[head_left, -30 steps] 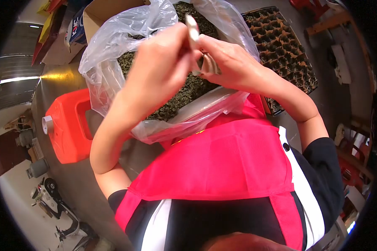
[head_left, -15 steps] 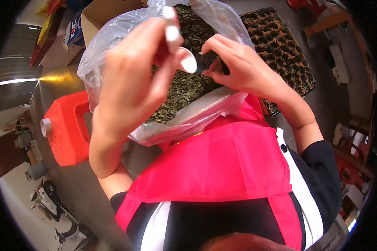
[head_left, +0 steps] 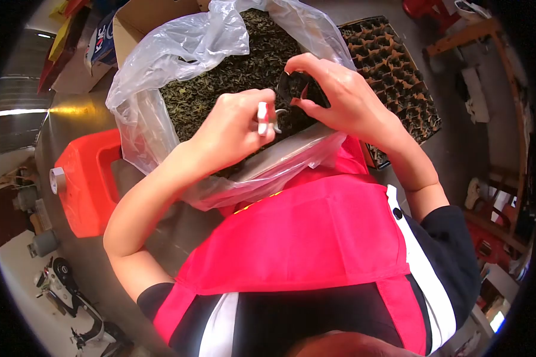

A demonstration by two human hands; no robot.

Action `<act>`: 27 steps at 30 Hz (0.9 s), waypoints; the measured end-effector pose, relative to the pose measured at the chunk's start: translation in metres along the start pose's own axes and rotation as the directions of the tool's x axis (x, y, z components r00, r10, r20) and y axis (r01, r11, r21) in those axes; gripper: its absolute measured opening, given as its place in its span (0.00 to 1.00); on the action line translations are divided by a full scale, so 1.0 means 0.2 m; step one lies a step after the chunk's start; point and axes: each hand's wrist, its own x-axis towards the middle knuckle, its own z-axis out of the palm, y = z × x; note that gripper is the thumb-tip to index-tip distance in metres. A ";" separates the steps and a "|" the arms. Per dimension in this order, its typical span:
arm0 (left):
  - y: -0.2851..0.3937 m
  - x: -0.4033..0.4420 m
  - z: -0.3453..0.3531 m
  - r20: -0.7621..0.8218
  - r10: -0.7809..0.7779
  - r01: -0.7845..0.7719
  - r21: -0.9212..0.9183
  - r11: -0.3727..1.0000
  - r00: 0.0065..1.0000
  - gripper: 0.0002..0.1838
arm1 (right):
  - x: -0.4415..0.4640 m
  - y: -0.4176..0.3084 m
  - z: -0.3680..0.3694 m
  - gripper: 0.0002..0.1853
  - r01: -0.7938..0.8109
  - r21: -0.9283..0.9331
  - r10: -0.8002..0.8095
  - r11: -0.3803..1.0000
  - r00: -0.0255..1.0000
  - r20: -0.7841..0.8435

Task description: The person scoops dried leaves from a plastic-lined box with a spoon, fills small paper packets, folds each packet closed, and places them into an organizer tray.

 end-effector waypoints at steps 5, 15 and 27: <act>-0.05 -0.09 -0.12 0.032 -0.196 0.198 -0.138 0.970 0.980 0.06 | 0.01 0.00 -0.01 0.17 -0.004 0.068 0.005 0.998 1.000 -0.013; 0.13 -0.25 -0.31 -0.185 -0.254 0.131 -0.504 0.854 0.949 0.06 | 0.01 -0.02 -0.04 0.18 -0.112 0.149 0.097 0.982 0.990 0.105; 0.29 -0.08 -0.24 -0.235 0.269 -0.183 0.332 0.926 0.934 0.11 | 0.04 -0.03 0.01 0.22 -0.102 0.203 0.066 0.974 0.982 0.176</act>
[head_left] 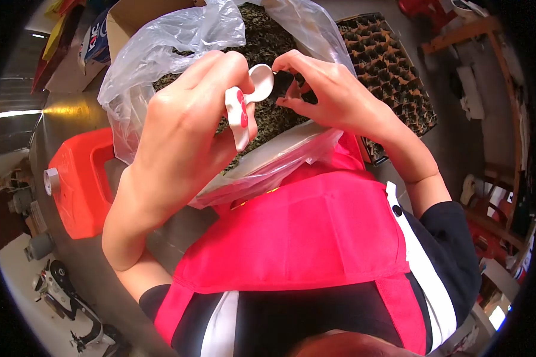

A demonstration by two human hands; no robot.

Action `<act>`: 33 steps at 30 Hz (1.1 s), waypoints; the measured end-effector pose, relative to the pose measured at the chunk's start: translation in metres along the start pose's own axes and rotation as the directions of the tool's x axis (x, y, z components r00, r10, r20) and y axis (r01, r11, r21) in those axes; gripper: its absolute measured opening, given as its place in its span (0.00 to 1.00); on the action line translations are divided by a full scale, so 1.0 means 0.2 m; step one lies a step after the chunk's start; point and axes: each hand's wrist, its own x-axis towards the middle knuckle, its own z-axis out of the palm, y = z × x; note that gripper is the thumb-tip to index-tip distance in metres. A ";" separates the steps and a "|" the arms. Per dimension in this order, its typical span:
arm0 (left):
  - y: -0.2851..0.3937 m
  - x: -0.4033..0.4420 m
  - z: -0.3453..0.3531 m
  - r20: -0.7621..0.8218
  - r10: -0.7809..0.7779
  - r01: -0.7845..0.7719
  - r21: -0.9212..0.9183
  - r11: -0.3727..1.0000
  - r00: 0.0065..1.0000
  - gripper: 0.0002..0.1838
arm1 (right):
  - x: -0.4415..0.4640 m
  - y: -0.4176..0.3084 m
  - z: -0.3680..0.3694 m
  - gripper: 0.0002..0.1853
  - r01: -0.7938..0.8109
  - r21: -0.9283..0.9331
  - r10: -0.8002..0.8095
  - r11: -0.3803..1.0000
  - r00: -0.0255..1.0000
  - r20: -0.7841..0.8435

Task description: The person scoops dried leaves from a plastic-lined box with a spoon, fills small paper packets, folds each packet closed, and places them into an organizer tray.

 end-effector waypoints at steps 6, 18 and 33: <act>-0.02 -0.01 0.07 0.047 -0.044 0.049 -0.115 0.992 0.998 0.11 | 0.00 0.01 0.04 0.28 0.059 0.053 -0.049 0.997 0.983 -0.176; -0.08 0.01 0.15 0.036 -0.010 0.017 -0.183 0.983 0.999 0.11 | 0.00 -0.02 -0.01 0.44 0.179 -0.053 -0.184 0.982 0.979 -0.094; 0.05 -0.12 -0.12 -0.347 -0.144 0.115 -0.104 0.988 0.927 0.08 | 0.08 -0.02 -0.20 0.25 -0.006 0.147 0.021 0.989 0.995 -0.098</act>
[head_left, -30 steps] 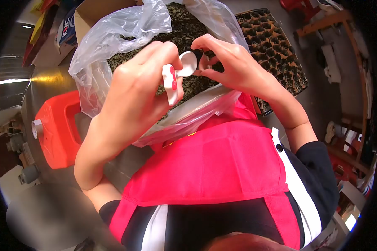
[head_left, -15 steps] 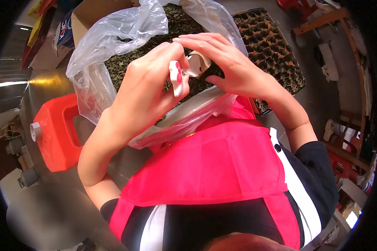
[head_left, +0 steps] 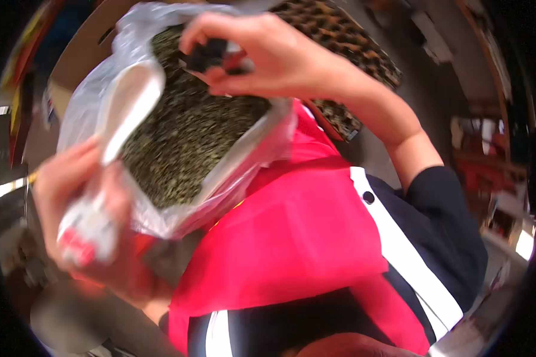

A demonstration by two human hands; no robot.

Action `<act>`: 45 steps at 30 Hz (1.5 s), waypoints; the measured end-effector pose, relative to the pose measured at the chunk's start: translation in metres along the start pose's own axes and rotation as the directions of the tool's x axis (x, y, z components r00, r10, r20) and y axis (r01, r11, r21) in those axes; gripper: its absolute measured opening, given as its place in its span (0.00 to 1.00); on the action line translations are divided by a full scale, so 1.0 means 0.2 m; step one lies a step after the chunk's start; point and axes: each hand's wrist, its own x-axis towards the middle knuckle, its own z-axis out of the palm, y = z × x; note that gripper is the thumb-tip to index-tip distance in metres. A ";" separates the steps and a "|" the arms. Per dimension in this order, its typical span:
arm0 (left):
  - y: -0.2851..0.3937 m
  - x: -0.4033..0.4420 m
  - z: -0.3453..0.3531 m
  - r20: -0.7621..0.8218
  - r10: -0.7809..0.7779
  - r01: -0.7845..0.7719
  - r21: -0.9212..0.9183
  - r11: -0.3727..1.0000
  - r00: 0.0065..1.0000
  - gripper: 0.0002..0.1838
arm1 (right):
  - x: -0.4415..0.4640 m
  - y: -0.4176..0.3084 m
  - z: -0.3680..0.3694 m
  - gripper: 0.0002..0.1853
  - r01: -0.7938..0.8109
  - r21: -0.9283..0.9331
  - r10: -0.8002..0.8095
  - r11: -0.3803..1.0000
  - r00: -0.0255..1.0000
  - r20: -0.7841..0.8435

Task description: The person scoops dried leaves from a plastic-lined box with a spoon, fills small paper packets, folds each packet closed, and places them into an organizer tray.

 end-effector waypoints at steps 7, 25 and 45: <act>-0.04 -0.13 -0.03 -0.113 -0.181 0.200 0.182 0.963 0.977 0.09 | -0.44 -0.27 -0.47 0.15 -0.204 -0.251 0.158 0.946 0.969 -0.189; -0.20 -0.19 -0.06 0.064 -0.151 0.147 0.065 0.987 0.986 0.09 | -1.30 -0.02 -0.16 0.15 -0.724 -0.186 0.712 0.664 0.688 -0.137; -0.15 -0.22 -0.01 0.083 -0.139 0.130 0.106 0.986 0.987 0.10 | -1.34 0.15 0.03 0.17 -0.758 -0.081 0.672 0.647 0.617 -0.410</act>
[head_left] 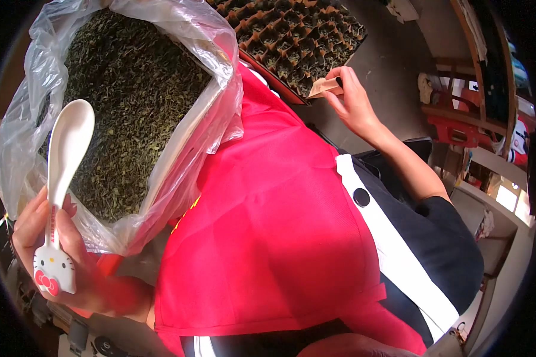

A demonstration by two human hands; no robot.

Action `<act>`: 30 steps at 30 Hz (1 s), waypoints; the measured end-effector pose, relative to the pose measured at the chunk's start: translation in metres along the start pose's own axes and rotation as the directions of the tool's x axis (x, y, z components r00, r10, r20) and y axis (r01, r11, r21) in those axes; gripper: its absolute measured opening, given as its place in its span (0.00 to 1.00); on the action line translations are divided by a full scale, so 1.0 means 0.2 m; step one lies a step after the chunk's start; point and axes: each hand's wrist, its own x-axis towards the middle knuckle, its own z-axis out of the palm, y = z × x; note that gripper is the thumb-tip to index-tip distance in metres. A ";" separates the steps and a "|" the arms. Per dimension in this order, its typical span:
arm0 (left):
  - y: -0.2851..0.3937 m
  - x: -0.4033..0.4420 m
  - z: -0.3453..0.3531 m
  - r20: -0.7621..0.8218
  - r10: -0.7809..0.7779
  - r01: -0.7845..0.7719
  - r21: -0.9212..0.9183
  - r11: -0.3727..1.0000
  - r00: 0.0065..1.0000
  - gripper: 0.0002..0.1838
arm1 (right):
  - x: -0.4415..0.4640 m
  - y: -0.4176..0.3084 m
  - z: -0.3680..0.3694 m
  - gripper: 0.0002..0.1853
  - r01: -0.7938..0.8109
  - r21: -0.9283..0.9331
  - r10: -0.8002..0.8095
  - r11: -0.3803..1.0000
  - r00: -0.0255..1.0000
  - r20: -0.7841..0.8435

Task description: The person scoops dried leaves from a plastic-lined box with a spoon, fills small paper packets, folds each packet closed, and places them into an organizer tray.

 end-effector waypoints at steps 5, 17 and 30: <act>-0.01 0.01 0.03 0.022 -0.022 0.024 -0.071 0.997 1.000 0.08 | -0.03 0.07 0.10 0.30 0.169 -0.374 -0.193 0.912 0.981 -0.025; -0.02 -0.03 0.06 0.083 -0.072 0.084 -0.150 0.985 0.994 0.07 | -0.01 0.22 0.30 0.49 0.260 -0.569 -0.252 0.780 0.963 0.094; -0.18 0.29 0.31 0.434 0.093 -0.192 0.192 0.962 0.896 0.14 | 0.67 -0.57 0.15 0.25 0.674 -0.182 -0.660 0.716 0.568 -0.491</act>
